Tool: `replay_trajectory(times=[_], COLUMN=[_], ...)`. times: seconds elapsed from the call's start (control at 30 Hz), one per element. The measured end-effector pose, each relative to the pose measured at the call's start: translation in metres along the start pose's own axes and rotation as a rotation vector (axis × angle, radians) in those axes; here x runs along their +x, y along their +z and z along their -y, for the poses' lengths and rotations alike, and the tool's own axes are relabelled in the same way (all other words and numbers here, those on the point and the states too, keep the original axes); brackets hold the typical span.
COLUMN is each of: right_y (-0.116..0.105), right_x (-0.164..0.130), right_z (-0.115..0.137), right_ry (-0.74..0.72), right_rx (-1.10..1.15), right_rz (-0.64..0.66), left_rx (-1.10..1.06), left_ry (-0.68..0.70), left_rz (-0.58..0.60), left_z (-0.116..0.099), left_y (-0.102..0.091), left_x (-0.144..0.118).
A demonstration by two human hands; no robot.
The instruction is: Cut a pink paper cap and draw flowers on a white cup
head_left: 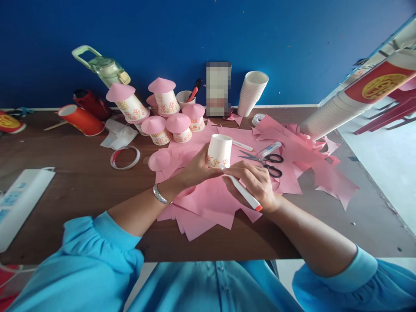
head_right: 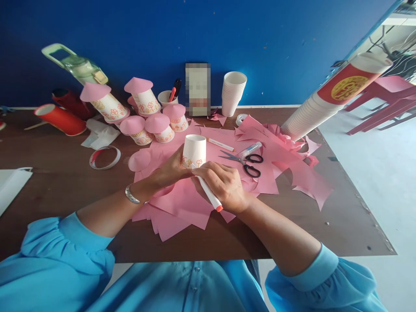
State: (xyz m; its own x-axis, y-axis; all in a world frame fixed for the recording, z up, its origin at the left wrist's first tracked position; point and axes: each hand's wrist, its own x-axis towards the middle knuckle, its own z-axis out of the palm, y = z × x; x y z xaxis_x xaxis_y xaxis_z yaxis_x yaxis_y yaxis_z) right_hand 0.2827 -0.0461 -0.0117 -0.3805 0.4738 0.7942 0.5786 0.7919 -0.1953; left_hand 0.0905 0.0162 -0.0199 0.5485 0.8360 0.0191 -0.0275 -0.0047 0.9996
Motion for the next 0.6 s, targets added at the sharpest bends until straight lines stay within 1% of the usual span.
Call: replay_trajectory(times=[0.13,0.27,0.4,0.5,0.6], right_y=[0.0004,0.0002,-0.0024,-0.0037,-0.0031], right_x=[-0.0009,-0.0003,0.0038,0.0055,0.0042], right_z=[0.0002,-0.0007,-0.0023,-0.0039,-0.005], right_ry=[0.006,-0.003,0.021,0.088,0.166], right_rx=[-0.001,0.013,0.027,0.031,0.056], right_rz=[0.019,-0.036,-0.102,-0.122,-0.148], left_rx=[-0.004,0.064,0.165,0.227,0.304], left_ry=[-0.016,-0.01,0.078,0.164,0.204], left_rz=[-0.01,-0.076,-0.174,-0.242,-0.326], left_z=[0.0014,-0.0019,-0.0014,0.0034,0.0069], left_y=[-0.0001,0.001,0.0006,-0.0014,-0.0034], left_x=[-0.0025,-0.0056,-0.0054,-0.003,-0.0008])
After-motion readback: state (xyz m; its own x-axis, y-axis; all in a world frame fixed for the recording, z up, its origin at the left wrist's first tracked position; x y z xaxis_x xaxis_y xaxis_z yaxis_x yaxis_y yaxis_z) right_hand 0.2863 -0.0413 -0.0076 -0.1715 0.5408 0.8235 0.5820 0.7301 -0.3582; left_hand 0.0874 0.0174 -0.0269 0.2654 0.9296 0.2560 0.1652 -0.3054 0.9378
